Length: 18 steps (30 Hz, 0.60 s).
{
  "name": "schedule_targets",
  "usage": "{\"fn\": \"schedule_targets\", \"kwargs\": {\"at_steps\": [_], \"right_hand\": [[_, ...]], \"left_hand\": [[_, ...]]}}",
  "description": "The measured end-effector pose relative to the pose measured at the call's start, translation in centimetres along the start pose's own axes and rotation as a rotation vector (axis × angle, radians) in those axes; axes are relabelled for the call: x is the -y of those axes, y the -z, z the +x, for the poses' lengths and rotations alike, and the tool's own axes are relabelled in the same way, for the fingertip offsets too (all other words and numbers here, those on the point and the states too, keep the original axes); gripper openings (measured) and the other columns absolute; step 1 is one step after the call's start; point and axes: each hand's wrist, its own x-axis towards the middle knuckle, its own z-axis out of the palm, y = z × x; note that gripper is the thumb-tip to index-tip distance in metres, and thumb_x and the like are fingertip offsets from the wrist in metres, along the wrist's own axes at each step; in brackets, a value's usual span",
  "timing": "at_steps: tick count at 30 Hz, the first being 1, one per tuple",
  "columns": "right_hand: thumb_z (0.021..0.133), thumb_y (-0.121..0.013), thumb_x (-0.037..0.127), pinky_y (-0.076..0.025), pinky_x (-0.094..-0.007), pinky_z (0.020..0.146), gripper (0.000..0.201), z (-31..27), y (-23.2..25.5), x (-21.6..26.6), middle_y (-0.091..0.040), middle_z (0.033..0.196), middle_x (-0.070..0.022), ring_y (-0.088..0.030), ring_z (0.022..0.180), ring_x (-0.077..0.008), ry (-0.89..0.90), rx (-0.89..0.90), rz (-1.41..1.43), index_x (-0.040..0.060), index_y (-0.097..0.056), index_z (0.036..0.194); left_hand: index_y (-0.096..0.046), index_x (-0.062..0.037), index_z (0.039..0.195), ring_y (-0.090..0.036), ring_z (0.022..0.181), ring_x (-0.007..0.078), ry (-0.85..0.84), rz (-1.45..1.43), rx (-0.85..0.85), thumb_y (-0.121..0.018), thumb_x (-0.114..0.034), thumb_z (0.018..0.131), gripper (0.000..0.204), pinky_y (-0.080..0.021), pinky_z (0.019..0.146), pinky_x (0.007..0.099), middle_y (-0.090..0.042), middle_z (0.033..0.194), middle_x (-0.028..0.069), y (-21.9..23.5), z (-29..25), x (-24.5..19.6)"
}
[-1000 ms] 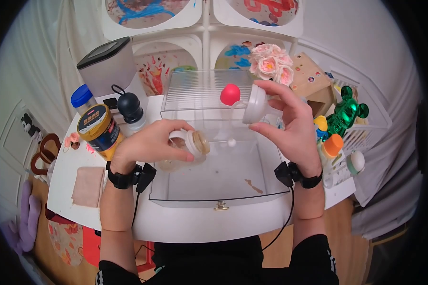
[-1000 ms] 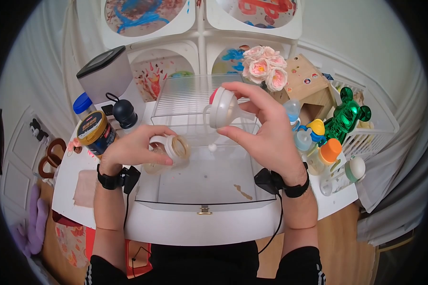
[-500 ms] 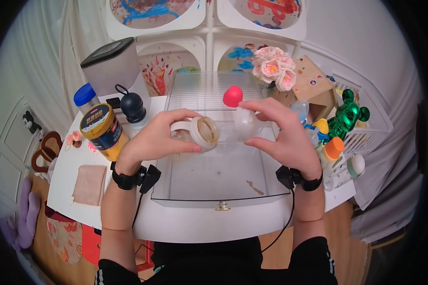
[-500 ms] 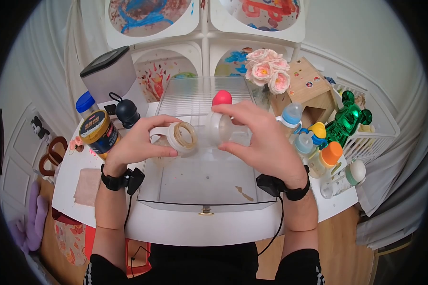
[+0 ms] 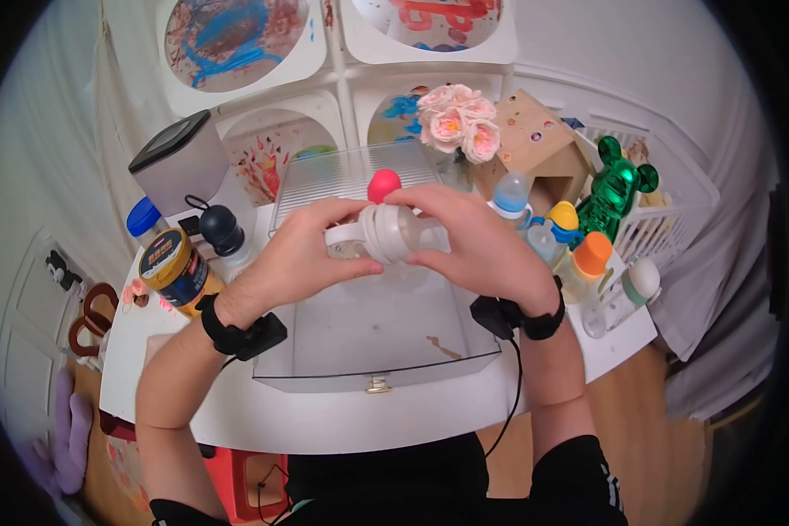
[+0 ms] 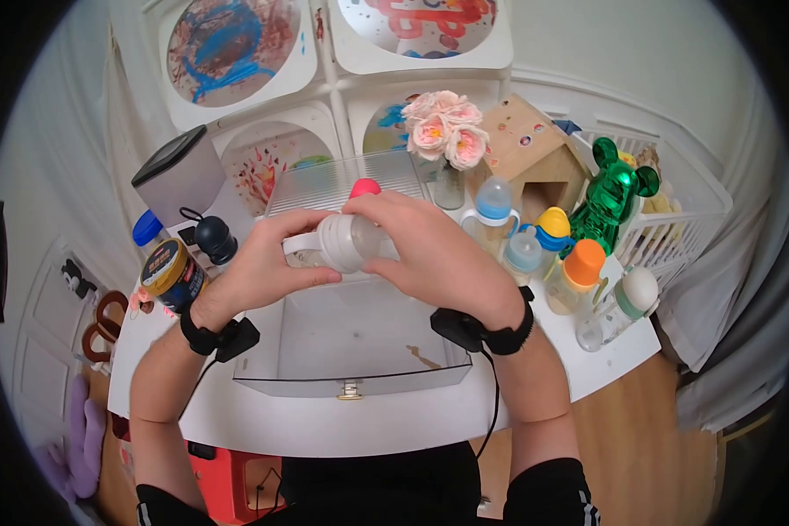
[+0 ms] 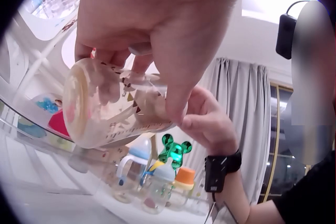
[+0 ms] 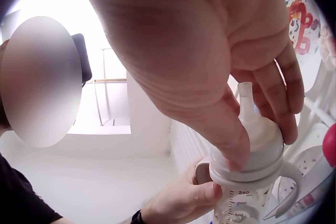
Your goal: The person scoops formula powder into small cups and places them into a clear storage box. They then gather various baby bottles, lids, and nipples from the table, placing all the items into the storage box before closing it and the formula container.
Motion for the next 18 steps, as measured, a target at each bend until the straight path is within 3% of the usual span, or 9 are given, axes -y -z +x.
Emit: {"fn": "schedule_targets", "kwargs": {"at_steps": [7,10,18], "right_hand": [[0.088,-0.082,0.013,-0.059,-0.0405,0.093,0.055,0.0,0.4,0.4,-0.073,0.124,-0.0218,-0.073,0.108,-0.0362,-0.090,0.079,0.027,0.0012,-0.063,0.139],[0.087,-0.082,0.020,-0.059,-0.0446,0.083,0.051,0.0,-0.3,-0.1,-0.074,0.105,-0.0246,-0.074,0.094,-0.0410,-0.036,0.023,0.062,-0.0042,-0.065,0.128],[0.093,-0.080,0.030,-0.059,-0.0419,0.079,0.051,0.5,-1.2,-0.4,-0.075,0.102,-0.0259,-0.076,0.090,-0.0361,-0.176,0.007,0.186,-0.0066,-0.066,0.126]], "left_hand": [[-0.070,0.0012,0.132,-0.072,0.120,0.0322,0.026,0.118,0.003,-0.096,-0.024,0.076,0.067,-0.055,0.106,0.0414,-0.075,0.124,0.0194,0.3,-0.1,-1.2],[-0.068,-0.0015,0.135,-0.070,0.118,0.0299,0.006,0.174,-0.016,-0.099,-0.024,0.074,0.072,-0.054,0.105,0.0403,-0.074,0.122,0.0152,0.2,-0.7,-1.3],[-0.066,-0.0019,0.134,-0.069,0.113,0.0337,-0.073,0.377,-0.137,-0.097,-0.018,0.075,0.068,-0.055,0.098,0.0406,-0.070,0.120,0.0143,-0.2,-1.7,-1.9]]}}
